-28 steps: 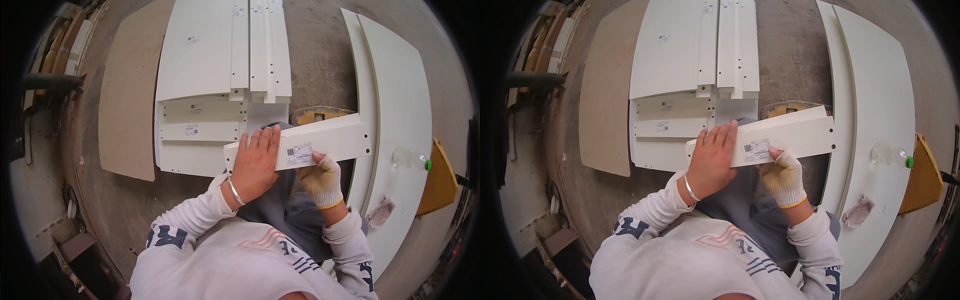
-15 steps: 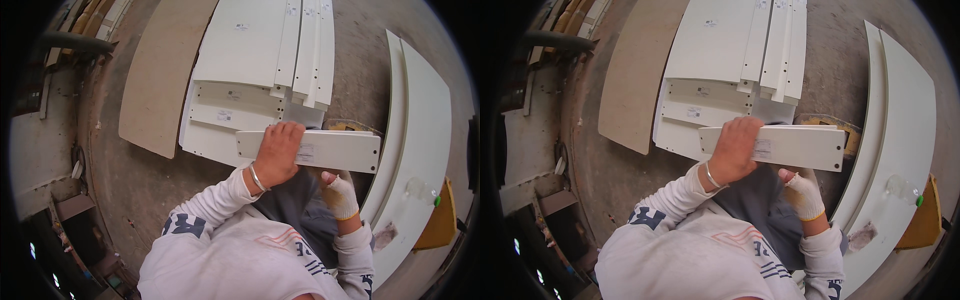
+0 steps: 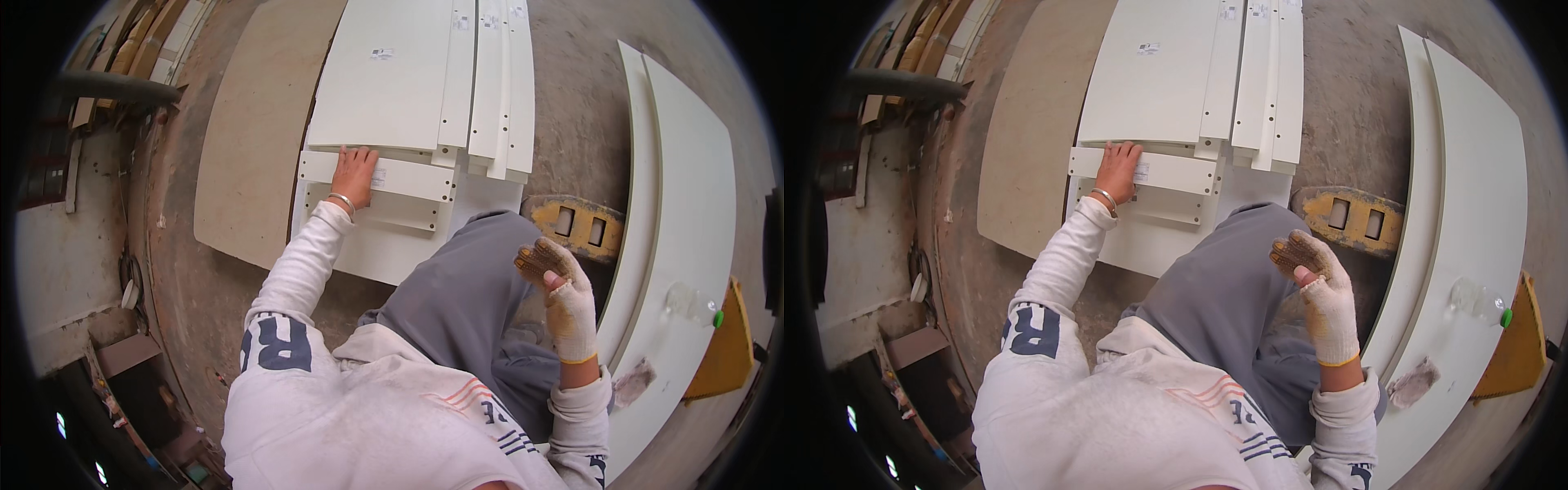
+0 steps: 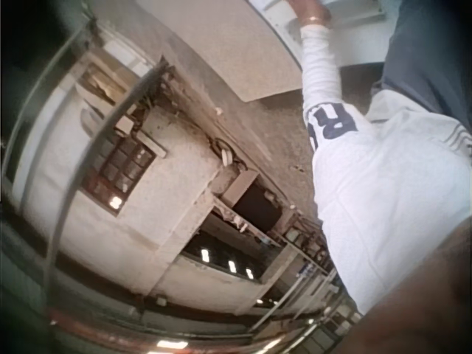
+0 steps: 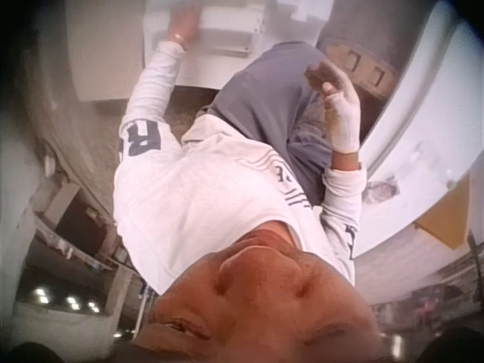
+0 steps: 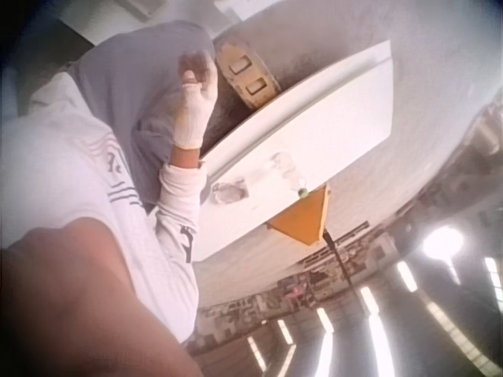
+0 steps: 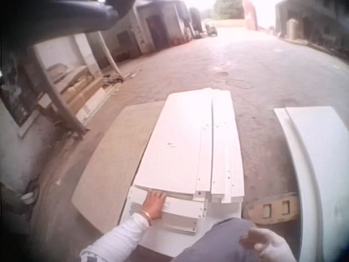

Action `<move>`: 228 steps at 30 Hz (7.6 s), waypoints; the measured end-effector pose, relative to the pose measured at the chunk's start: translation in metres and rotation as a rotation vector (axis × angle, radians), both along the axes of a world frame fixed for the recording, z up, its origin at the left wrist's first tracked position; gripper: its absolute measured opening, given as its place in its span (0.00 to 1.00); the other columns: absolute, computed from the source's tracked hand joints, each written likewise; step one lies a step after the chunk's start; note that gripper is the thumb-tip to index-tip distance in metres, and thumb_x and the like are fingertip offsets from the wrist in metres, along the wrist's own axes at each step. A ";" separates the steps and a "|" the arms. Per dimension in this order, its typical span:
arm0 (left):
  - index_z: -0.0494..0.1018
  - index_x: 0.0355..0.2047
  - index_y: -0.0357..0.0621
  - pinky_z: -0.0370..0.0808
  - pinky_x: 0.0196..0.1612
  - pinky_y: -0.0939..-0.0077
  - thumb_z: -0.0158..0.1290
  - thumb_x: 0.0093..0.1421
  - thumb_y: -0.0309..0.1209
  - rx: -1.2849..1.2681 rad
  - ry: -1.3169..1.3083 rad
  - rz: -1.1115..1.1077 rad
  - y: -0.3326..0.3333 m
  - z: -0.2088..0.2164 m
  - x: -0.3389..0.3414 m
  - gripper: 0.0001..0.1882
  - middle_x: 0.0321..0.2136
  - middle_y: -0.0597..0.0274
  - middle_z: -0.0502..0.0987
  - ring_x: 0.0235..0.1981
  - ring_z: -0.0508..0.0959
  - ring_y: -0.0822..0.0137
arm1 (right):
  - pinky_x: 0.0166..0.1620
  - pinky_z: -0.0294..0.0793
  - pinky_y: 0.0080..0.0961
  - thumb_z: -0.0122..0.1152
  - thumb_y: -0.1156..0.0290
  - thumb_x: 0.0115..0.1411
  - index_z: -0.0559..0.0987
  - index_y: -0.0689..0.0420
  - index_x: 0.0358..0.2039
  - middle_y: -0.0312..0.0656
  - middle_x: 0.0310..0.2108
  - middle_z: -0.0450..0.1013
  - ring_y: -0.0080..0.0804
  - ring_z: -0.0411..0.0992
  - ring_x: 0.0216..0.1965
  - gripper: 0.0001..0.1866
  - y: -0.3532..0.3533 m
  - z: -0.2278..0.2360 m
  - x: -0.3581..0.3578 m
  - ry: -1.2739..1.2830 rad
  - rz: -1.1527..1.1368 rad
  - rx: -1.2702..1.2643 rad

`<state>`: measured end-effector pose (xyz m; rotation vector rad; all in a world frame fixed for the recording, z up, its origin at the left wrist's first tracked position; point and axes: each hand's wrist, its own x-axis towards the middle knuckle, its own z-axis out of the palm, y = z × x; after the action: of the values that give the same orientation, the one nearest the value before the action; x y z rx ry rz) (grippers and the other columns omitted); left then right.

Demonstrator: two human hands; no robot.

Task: The person sits on the floor and cleans white panels. They use a scraper to remove residue from the edges and then wipe the surfaces with a cloth and liquid from a bottle.

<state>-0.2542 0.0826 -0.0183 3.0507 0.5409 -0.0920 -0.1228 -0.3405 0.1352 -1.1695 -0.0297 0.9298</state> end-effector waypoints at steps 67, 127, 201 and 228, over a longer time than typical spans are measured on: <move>0.54 0.74 0.50 0.44 0.77 0.51 0.66 0.55 0.35 -0.061 -0.099 -0.198 -0.073 -0.009 0.137 0.48 0.76 0.64 0.50 0.77 0.49 0.62 | 0.63 0.70 0.26 0.48 0.86 0.57 0.73 0.63 0.62 0.46 0.56 0.76 0.31 0.73 0.60 0.30 0.005 0.027 0.004 -0.162 0.359 -0.302; 0.52 0.75 0.52 0.34 0.73 0.34 0.50 0.67 0.42 -0.134 -0.150 0.244 -0.077 -0.060 -0.026 0.38 0.77 0.48 0.44 0.78 0.42 0.49 | 0.59 0.75 0.27 0.56 0.77 0.63 0.71 0.62 0.63 0.49 0.59 0.74 0.31 0.75 0.57 0.26 -0.009 0.030 0.005 -0.225 0.367 -0.316; 0.67 0.63 0.37 0.60 0.67 0.50 0.53 0.61 0.33 0.140 -0.317 0.257 -0.073 -0.035 0.239 0.30 0.64 0.48 0.65 0.65 0.64 0.49 | 0.64 0.71 0.29 0.58 0.68 0.66 0.72 0.58 0.63 0.48 0.59 0.76 0.37 0.74 0.61 0.26 -0.013 0.017 0.010 -0.287 0.348 -0.318; 0.53 0.68 0.26 0.62 0.67 0.46 0.55 0.55 0.27 -0.480 -0.266 0.346 -0.235 0.005 0.270 0.41 0.68 0.30 0.56 0.65 0.63 0.30 | 0.61 0.72 0.26 0.54 0.83 0.61 0.71 0.65 0.63 0.48 0.58 0.75 0.29 0.74 0.57 0.28 -0.018 0.032 0.016 -0.230 0.287 -0.285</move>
<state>0.0159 -0.1527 -0.0130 2.4184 0.8658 0.1686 -0.1067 -0.3589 0.1672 -1.5618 -0.2633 1.0701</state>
